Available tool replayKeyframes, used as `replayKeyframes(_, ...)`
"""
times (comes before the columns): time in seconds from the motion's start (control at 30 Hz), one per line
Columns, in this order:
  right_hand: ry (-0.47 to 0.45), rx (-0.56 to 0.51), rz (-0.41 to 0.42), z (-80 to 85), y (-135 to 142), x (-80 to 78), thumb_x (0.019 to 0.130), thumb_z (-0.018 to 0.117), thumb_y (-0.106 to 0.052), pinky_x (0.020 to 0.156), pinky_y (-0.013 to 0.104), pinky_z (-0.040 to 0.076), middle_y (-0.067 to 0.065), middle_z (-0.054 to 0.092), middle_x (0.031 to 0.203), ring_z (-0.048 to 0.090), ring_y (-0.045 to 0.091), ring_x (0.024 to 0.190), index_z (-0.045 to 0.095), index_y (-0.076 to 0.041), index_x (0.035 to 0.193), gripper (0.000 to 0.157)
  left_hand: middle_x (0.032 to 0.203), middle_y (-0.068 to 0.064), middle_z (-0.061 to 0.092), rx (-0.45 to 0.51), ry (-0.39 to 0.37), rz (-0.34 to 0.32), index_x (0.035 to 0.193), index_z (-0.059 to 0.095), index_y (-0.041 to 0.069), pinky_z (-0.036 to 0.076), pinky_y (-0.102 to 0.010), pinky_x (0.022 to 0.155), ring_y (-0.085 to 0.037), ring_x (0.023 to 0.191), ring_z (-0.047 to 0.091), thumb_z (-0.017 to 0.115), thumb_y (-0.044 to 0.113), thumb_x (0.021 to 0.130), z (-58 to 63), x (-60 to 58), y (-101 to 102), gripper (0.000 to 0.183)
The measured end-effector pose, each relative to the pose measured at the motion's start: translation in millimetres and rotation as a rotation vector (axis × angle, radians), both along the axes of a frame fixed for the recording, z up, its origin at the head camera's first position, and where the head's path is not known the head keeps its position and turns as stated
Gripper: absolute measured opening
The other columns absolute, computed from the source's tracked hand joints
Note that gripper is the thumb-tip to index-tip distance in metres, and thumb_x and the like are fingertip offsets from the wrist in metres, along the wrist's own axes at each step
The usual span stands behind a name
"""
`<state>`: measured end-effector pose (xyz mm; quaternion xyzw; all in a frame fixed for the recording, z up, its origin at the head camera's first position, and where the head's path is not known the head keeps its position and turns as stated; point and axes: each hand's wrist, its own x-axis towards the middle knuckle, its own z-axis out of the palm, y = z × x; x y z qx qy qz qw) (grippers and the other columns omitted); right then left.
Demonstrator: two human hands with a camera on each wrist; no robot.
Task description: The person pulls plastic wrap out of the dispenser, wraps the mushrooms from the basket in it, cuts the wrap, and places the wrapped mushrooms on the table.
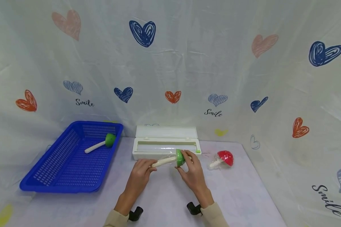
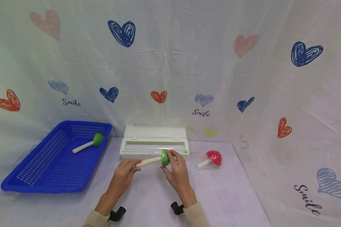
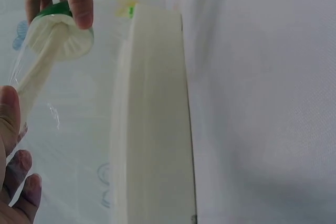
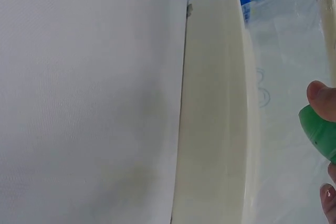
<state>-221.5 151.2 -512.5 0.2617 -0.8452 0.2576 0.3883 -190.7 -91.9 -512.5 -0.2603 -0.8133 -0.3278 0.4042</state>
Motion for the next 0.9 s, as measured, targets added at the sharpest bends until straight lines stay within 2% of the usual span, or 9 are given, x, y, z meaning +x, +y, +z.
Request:
replayKeyframes(0.1,-0.007,0.0,0.001,1.8,0.7,1.4,0.065,0.099,-0.011,0.083,0.036,0.059,0.018,0.062,0.131,0.065,0.029,0.114,0.063,-0.001,0.136,0.081,0.101,-0.004,0.074,0.01,0.006,-0.009,0.114,0.075,0.006,0.052,-0.027,0.078,-0.018,0.089,0.064,0.081,0.014,0.082,2.3,0.6,-0.4,0.034)
replayKeyframes(0.17,-0.014,0.005,-0.001,2.3,1.1,2.8,0.066,0.099,-0.012,0.084,0.036,0.059,0.018,0.062,0.132,0.064,0.029,0.115,0.061,-0.001,0.138,0.082,0.102,-0.004,0.074,0.012,0.008,-0.013,0.114,0.075,0.006,0.051,-0.028,0.079,-0.018,0.09,0.065,0.08,0.016,0.083,3.3,1.3,-1.2,0.032)
replayKeyframes(0.27,-0.029,0.004,-0.007,2.9,2.1,5.9,0.067,0.098,-0.012,0.093,0.039,0.057,0.018,0.062,0.133,0.063,0.03,0.119,0.057,0.001,0.14,0.085,0.103,-0.003,0.075,0.009,-0.01,-0.024,0.115,0.075,0.007,0.049,-0.026,0.081,-0.018,0.091,0.065,0.075,0.023,0.089,4.5,3.1,-2.8,0.03)
replayKeyframes(0.4,-0.042,-0.007,-0.013,4.4,3.7,10.5,0.068,0.098,-0.012,0.105,0.041,0.051,0.017,0.064,0.132,0.063,0.03,0.123,0.055,0.004,0.139,0.085,0.104,-0.003,0.075,0.008,-0.03,-0.055,0.116,0.075,0.007,0.049,-0.021,0.081,-0.017,0.092,0.064,0.082,0.014,0.083,6.8,5.5,-4.3,0.035)
replayKeyframes(0.5,-0.032,-0.015,-0.005,4.7,5.2,13.3,0.066,0.099,-0.012,0.107,0.036,0.049,0.016,0.065,0.131,0.063,0.03,0.122,0.056,0.004,0.136,0.083,0.107,-0.004,0.075,0.013,-0.032,-0.082,0.12,0.073,0.006,0.051,-0.02,0.082,-0.018,0.095,0.065,0.085,0.006,0.077,8.1,8.1,-5.1,0.045)
replayKeyframes(0.67,0.005,-0.023,0.027,5.0,7.8,19.0,0.061,0.1,-0.009,0.114,0.022,0.041,0.017,0.065,0.13,0.064,0.033,0.12,0.06,0.004,0.129,0.08,0.105,-0.004,0.075,0.015,-0.01,-0.12,0.118,0.073,0.006,0.053,-0.022,0.083,-0.018,0.094,0.067,0.081,0.013,0.084,9.4,12.8,-7.3,0.035)
replayKeyframes(0.9,-0.015,-0.025,0.036,5.6,11.1,26.7,0.061,0.1,-0.009,0.113,0.023,0.042,0.018,0.065,0.13,0.063,0.032,0.12,0.062,0.004,0.127,0.077,0.098,-0.001,0.076,0.028,0.066,-0.144,0.11,0.075,0.006,0.049,-0.025,0.077,-0.015,0.084,0.066,0.071,0.026,0.092,11.9,13.3,-6.1,0.027)
